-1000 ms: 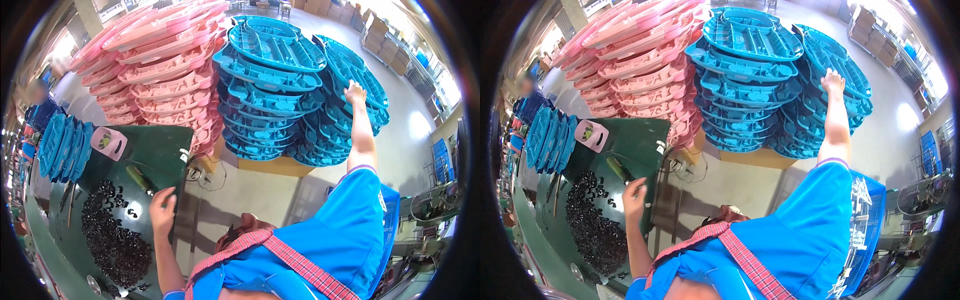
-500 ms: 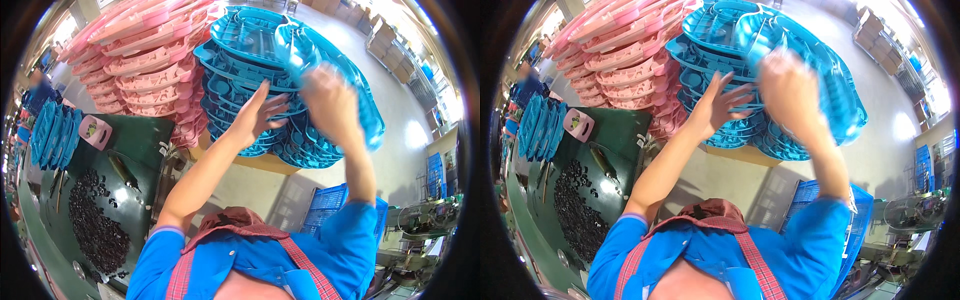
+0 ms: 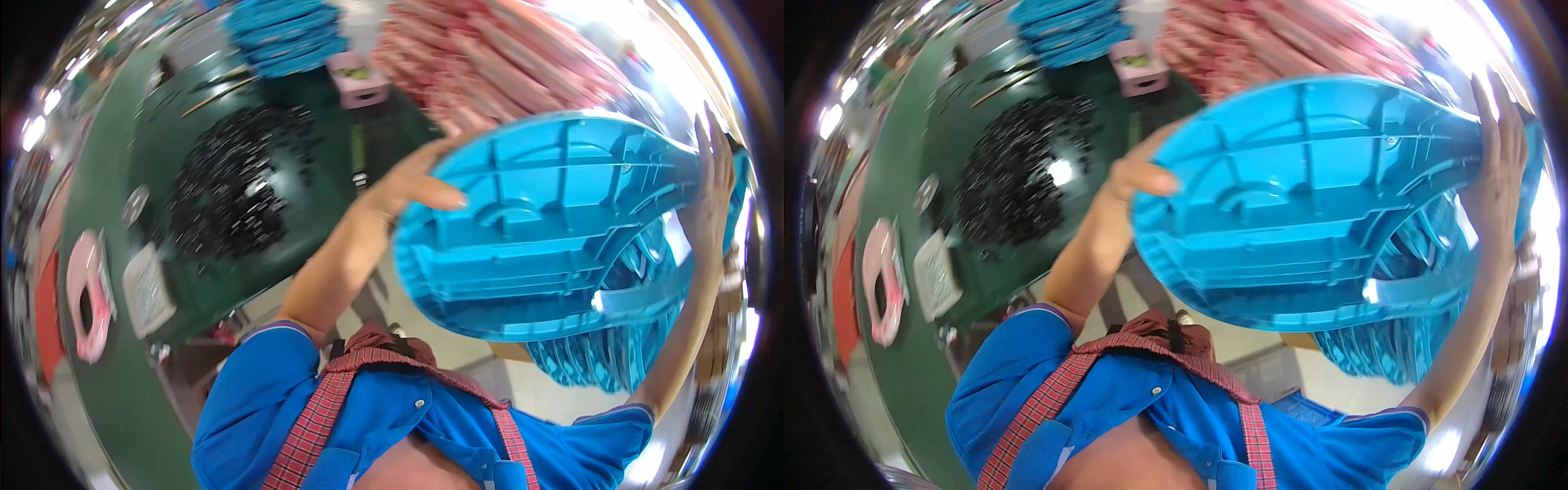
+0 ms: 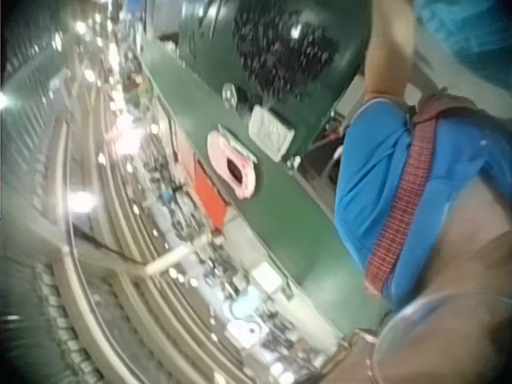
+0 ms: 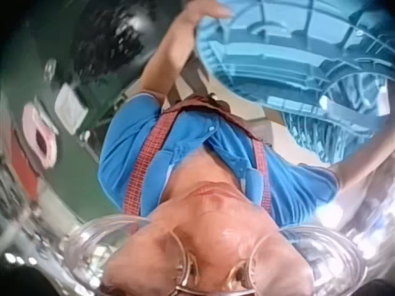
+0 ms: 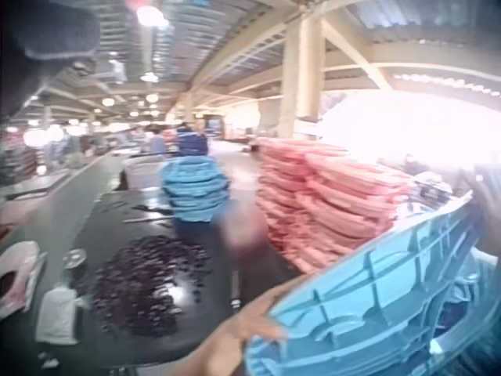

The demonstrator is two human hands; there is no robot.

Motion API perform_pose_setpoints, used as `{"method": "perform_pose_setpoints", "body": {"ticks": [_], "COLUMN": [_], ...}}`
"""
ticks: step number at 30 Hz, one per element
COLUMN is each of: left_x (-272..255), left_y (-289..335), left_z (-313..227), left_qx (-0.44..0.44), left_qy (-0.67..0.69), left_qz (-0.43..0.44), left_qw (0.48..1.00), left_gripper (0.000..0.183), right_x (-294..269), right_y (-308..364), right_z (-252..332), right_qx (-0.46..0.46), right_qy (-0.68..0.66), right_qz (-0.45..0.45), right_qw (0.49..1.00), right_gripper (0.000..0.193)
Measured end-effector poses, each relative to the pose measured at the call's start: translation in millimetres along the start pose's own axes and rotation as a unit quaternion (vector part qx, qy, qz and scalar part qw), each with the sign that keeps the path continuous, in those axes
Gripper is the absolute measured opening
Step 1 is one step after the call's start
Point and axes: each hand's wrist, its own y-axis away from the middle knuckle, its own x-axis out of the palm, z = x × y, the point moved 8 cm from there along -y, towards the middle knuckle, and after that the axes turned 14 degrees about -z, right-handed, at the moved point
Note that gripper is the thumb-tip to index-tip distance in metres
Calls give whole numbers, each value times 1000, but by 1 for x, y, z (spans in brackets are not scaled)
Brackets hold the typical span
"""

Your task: The person assembles plastic basins by attaching white tubular frames and securing them with screws using a power drill. They handle pink and blue basins, pick up screws and frame pieces, and stack completed units on the table.

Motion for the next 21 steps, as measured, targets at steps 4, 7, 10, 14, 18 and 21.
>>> {"method": "perform_pose_setpoints", "body": {"ticks": [4,7,10,14,18,21], "left_x": [-105,-190,-210,-164,-8,219], "left_y": [181,364,490,507,518,496], "left_z": [-111,-109,8,30,-109,-162], "left_qx": [35,138,65,29,312,487], "left_qy": [253,142,205,-10,-340,-540], "left_qz": [-117,-449,-446,-617,-652,-567], "left_qw": [960,871,869,786,601,386], "left_gripper": [93,94,86,60,62,69], "right_x": [40,141,189,219,283,309], "right_y": [-140,-188,-201,-186,-179,-171], "right_z": [173,327,519,737,844,880], "right_qx": [-25,109,224,223,220,225], "right_qy": [-288,-397,-592,-600,-565,-505], "right_qz": [-101,-28,109,304,348,382], "right_qw": [952,911,767,705,715,740], "right_gripper": [90,89,90,83,95,99]}}
